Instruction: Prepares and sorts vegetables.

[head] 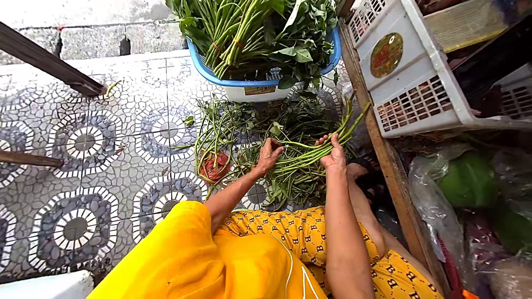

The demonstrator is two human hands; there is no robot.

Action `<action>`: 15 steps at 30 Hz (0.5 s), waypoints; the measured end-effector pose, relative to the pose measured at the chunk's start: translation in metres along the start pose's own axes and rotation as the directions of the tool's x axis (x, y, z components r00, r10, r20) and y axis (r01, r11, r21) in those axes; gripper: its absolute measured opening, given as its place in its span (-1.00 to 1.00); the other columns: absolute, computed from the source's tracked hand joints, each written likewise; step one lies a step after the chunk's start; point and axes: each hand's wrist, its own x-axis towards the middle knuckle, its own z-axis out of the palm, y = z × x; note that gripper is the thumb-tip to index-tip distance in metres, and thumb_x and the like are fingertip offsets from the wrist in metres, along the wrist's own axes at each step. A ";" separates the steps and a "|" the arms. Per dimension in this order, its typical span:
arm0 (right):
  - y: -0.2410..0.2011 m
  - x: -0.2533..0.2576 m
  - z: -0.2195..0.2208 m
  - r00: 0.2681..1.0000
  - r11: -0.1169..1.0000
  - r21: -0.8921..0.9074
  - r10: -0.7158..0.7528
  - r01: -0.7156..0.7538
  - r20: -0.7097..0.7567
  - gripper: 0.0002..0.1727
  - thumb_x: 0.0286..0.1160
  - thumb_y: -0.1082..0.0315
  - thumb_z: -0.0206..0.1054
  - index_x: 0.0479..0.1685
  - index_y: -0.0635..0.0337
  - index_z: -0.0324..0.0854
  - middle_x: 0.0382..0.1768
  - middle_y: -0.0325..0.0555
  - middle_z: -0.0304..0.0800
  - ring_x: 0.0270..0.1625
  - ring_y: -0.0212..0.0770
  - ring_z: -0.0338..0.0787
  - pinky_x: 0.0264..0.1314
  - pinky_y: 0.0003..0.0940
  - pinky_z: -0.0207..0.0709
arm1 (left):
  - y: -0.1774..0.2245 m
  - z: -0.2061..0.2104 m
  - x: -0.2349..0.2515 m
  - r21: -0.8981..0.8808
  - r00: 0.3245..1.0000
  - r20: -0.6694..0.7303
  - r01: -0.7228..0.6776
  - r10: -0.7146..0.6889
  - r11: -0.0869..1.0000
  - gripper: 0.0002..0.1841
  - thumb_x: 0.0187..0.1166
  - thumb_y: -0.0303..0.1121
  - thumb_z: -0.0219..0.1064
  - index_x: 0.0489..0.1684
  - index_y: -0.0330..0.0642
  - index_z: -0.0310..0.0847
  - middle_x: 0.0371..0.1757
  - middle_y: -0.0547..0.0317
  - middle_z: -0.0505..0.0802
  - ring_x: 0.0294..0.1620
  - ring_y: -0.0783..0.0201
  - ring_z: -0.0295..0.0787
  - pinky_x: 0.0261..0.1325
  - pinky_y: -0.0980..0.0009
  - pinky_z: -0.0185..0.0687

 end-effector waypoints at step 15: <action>0.006 0.013 -0.012 0.995 0.990 -0.113 -0.073 0.080 0.062 -0.60 0.94 0.08 -0.13 -0.25 0.00 0.49 -0.53 -0.35 0.73 -0.45 -0.38 0.83 -0.25 -0.42 0.81 | -0.001 0.016 0.011 0.543 0.969 0.222 -0.215 0.108 0.812 -0.60 0.81 -0.24 0.03 0.30 -0.37 0.61 0.32 -0.36 0.72 0.34 -0.32 0.69 0.24 -0.25 0.59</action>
